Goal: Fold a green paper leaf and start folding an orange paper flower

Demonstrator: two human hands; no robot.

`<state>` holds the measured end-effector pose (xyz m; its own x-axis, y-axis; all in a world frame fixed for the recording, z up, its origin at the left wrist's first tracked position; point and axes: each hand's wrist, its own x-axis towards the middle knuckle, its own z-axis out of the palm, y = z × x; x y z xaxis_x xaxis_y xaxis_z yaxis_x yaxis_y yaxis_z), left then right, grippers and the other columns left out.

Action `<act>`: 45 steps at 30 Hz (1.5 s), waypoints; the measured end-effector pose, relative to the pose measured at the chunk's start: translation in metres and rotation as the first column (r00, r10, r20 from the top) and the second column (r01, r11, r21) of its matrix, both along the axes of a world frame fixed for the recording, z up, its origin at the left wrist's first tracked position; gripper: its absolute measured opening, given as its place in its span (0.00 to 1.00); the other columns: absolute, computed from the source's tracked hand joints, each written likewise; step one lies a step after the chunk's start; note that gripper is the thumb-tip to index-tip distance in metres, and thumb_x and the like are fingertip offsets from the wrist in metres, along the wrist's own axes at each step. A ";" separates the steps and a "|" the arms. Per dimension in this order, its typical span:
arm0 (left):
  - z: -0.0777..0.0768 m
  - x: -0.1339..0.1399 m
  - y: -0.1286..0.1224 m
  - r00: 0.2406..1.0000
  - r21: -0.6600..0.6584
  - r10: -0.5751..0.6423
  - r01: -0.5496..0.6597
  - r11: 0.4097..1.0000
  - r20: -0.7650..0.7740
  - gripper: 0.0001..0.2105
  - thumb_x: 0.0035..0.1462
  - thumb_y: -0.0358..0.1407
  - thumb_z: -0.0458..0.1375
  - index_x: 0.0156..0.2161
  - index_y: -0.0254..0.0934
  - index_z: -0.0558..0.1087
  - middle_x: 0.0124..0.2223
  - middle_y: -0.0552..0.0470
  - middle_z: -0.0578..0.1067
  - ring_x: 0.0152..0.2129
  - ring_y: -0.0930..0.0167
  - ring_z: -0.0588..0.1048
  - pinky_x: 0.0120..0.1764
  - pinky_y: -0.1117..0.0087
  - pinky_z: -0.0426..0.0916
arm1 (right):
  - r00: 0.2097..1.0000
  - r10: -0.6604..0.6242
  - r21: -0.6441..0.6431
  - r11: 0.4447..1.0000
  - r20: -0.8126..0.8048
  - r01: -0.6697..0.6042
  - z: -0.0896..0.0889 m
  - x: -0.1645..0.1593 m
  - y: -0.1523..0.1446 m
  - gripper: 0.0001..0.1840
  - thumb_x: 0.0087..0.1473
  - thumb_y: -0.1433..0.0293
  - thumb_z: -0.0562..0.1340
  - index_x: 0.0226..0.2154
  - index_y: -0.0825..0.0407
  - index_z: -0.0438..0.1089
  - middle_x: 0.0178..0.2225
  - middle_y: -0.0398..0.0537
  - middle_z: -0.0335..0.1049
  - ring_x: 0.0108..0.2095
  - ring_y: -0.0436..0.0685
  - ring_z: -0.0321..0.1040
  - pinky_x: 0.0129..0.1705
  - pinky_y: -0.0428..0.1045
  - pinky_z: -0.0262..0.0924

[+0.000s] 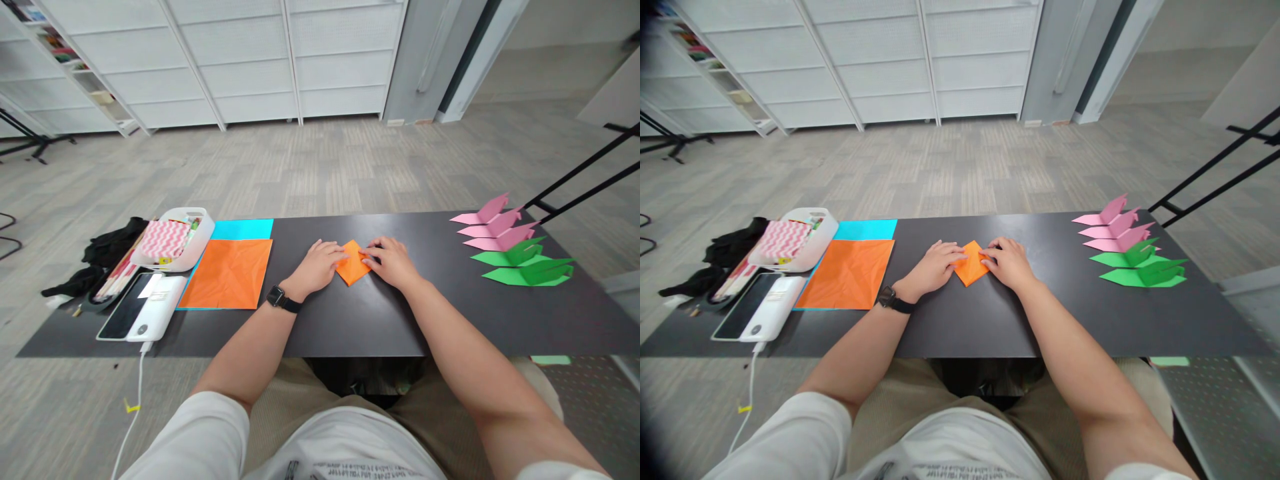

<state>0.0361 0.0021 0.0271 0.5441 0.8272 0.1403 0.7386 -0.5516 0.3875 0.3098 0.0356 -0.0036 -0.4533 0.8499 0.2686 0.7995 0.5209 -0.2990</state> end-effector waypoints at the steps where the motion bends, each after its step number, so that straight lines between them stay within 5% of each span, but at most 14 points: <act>1: 0.002 -0.001 0.000 0.999 0.016 -0.047 0.046 0.999 0.025 0.19 0.71 0.29 0.54 0.60 0.47 0.79 0.66 0.50 0.76 0.67 0.65 0.69 0.75 0.50 0.52 | 1.000 0.002 -0.003 1.000 0.001 -0.002 0.000 0.000 0.000 0.13 0.66 0.62 0.67 0.52 0.39 0.84 0.53 0.53 0.75 0.54 0.67 0.69 0.56 0.64 0.60; 6: 0.005 -0.005 0.001 0.974 -0.020 -0.207 0.210 0.978 0.095 0.13 0.66 0.41 0.67 0.55 0.46 0.81 0.59 0.51 0.81 0.60 0.65 0.77 0.73 0.52 0.55 | 1.000 0.016 -0.004 1.000 -0.011 -0.016 -0.001 0.001 0.001 0.14 0.67 0.63 0.66 0.52 0.38 0.83 0.53 0.53 0.75 0.54 0.66 0.69 0.57 0.63 0.60; 12: -0.003 -0.008 0.008 0.971 0.008 -0.228 0.229 0.974 0.077 0.06 0.67 0.38 0.67 0.47 0.44 0.84 0.56 0.51 0.83 0.54 0.65 0.79 0.65 0.58 0.65 | 1.000 0.015 0.006 1.000 -0.011 -0.015 -0.002 0.002 0.002 0.14 0.67 0.64 0.67 0.52 0.38 0.83 0.53 0.52 0.75 0.54 0.66 0.69 0.57 0.63 0.60; 25: 0.011 -0.008 0.003 0.978 0.019 -0.193 0.192 0.981 0.076 0.09 0.71 0.35 0.60 0.46 0.44 0.84 0.51 0.51 0.84 0.49 0.66 0.80 0.58 0.59 0.69 | 0.999 0.018 0.010 1.000 -0.034 -0.018 -0.001 0.003 0.002 0.13 0.65 0.64 0.69 0.51 0.38 0.84 0.53 0.53 0.76 0.54 0.67 0.71 0.58 0.65 0.63; 30: 0.010 -0.005 0.003 0.982 0.055 -0.142 0.136 0.989 0.126 0.10 0.72 0.34 0.57 0.45 0.41 0.83 0.47 0.49 0.84 0.46 0.65 0.81 0.55 0.61 0.72 | 0.994 0.028 -0.008 1.000 -0.110 -0.029 0.008 0.002 -0.001 0.16 0.71 0.60 0.61 0.50 0.39 0.84 0.52 0.53 0.77 0.54 0.66 0.72 0.58 0.65 0.63; 37: 0.013 -0.002 -0.003 0.969 0.150 -0.002 -0.036 0.988 0.246 0.09 0.72 0.33 0.56 0.46 0.40 0.80 0.48 0.48 0.83 0.44 0.66 0.81 0.50 0.63 0.75 | 0.963 0.197 -0.021 0.979 -0.183 -0.204 0.028 0.002 -0.009 0.19 0.67 0.54 0.65 0.55 0.40 0.81 0.53 0.51 0.81 0.55 0.67 0.75 0.61 0.66 0.64; 45: 0.015 0.002 -0.005 0.950 0.232 -0.066 -0.007 0.973 0.306 0.05 0.68 0.33 0.59 0.44 0.39 0.78 0.46 0.48 0.82 0.45 0.66 0.80 0.51 0.62 0.74 | 0.959 0.235 0.013 0.972 -0.156 -0.236 0.020 -0.004 -0.009 0.19 0.65 0.72 0.62 0.52 0.41 0.83 0.50 0.45 0.84 0.52 0.62 0.80 0.58 0.61 0.71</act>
<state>0.0383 -0.0031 0.0425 0.4674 0.7373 0.4877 0.5841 -0.6717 0.4557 0.3061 0.0270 0.0160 -0.5938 0.7257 0.3475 0.5977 0.6870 -0.4132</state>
